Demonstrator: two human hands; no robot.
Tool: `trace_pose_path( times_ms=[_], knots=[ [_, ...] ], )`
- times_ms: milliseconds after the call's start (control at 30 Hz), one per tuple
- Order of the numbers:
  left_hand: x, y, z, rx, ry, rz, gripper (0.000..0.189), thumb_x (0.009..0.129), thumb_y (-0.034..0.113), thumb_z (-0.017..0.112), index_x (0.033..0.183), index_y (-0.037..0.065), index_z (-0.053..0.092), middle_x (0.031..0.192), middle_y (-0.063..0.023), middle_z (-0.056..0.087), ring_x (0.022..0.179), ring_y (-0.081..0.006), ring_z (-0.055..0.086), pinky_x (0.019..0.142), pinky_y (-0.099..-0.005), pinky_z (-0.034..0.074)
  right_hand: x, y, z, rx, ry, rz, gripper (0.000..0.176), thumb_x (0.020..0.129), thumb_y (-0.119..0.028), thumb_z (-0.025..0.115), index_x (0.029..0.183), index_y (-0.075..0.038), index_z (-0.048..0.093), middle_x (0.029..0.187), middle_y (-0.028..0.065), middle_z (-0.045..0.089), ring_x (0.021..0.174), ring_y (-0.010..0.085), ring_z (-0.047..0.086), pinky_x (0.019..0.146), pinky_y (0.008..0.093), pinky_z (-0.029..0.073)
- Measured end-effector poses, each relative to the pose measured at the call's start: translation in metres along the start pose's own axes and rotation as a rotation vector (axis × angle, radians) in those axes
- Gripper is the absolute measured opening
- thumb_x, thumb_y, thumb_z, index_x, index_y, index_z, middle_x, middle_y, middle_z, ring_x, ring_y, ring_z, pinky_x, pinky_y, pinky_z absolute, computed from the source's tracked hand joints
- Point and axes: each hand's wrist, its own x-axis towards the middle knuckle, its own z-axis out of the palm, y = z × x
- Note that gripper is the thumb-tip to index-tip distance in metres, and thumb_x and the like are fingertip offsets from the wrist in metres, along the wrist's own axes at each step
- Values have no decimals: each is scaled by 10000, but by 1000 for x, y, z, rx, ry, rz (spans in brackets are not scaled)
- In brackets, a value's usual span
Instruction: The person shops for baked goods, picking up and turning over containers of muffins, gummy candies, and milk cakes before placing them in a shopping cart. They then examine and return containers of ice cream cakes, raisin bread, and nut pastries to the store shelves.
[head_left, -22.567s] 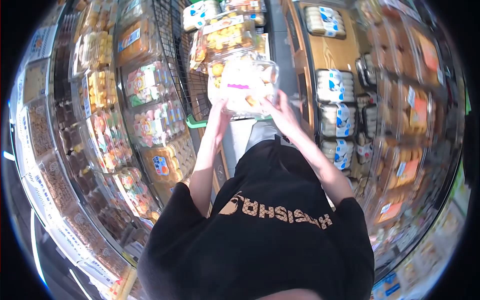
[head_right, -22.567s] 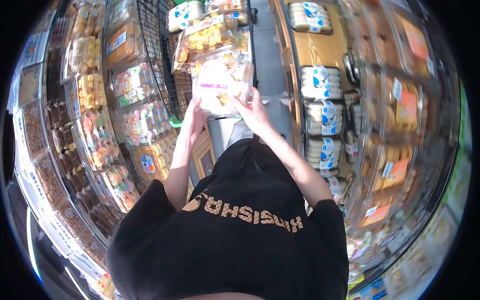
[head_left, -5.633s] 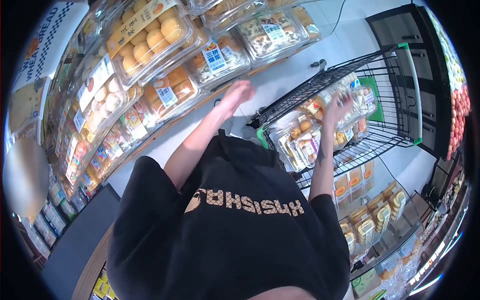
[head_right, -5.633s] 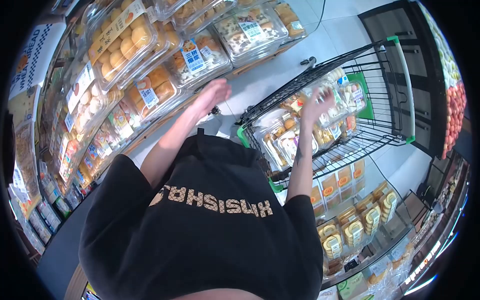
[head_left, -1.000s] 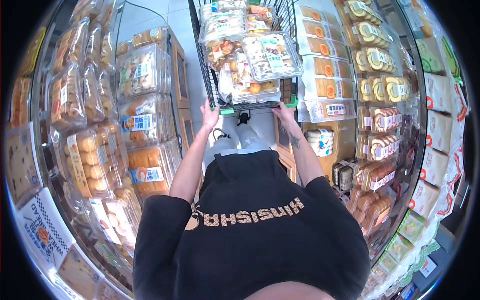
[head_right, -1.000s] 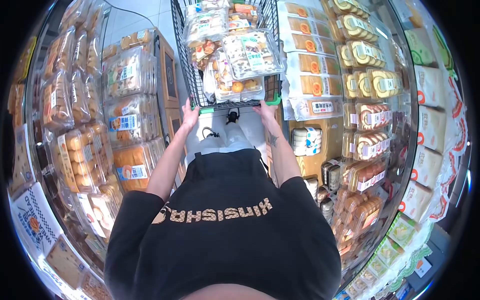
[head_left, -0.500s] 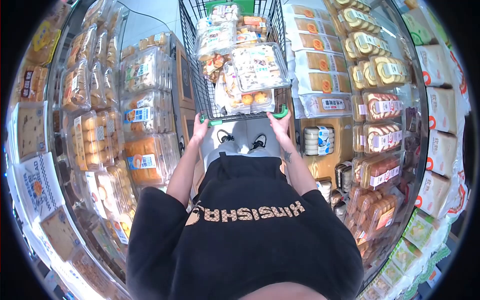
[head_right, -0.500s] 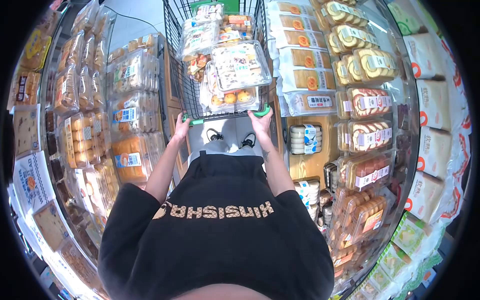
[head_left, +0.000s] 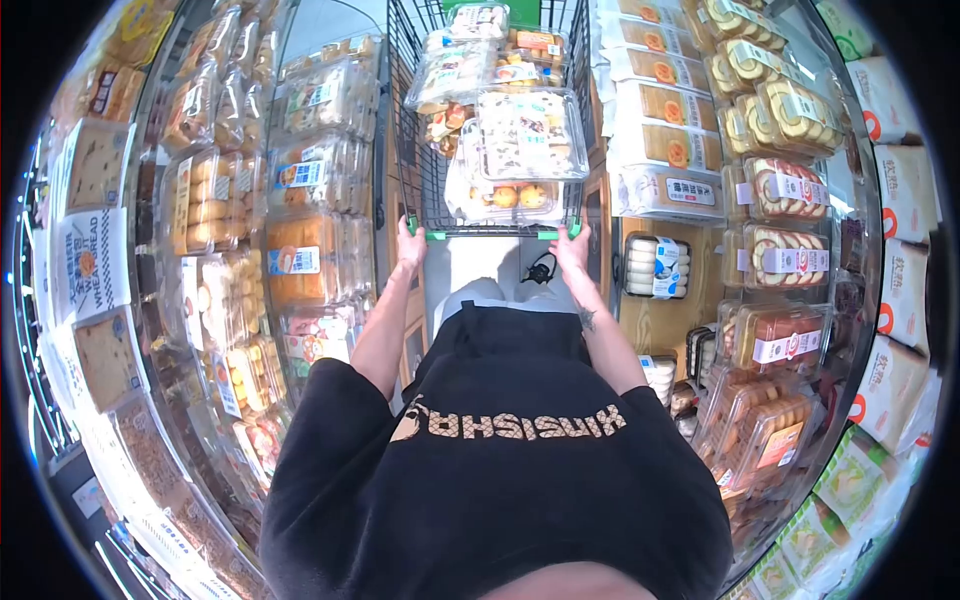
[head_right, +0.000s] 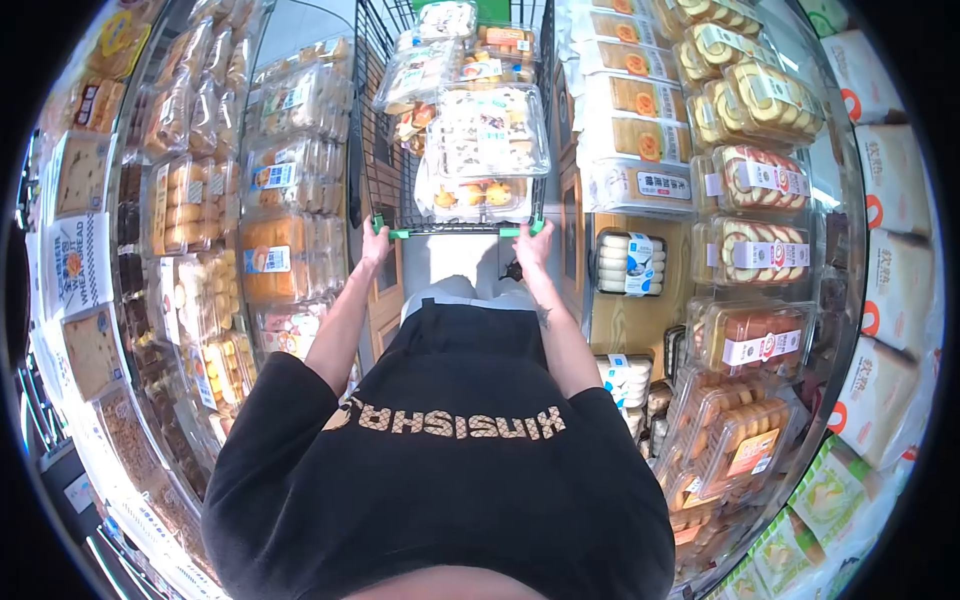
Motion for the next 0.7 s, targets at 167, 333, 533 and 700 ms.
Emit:
trace_pose_path(
  times_ms=[167,333,533,700],
  knots=[
    [-11,-20,-9,-2,-55,6,652,798,181,523,1364,95,211,1061,-193,520,751,-224,578,643,-330,489,-12,3,-11,-79,-12,9,396,895,-108,468,1244,-79,282,1023,141,520,654,191,607,533,273,534],
    [-23,-51,-12,-16,-140,114,633,812,222,530,1352,99,225,1083,-198,532,837,-247,565,734,-338,465,-18,18,-25,-215,19,-60,378,910,-145,426,1267,-94,314,974,110,533,635,165,581,557,275,516],
    [-70,-49,-19,-168,-200,21,467,866,234,490,1244,97,253,995,-127,549,809,-177,572,652,-287,468,-34,29,-40,-265,-40,-102,377,904,-147,419,1261,-83,316,1017,119,505,700,183,598,576,281,527],
    [-81,-59,-21,-229,-197,4,434,873,236,465,1232,108,258,1008,-126,537,814,-192,575,674,-324,482,-48,48,-47,-134,-35,-176,364,912,-169,443,1235,-32,344,893,92,528,610,141,578,497,241,491]
  ],
)
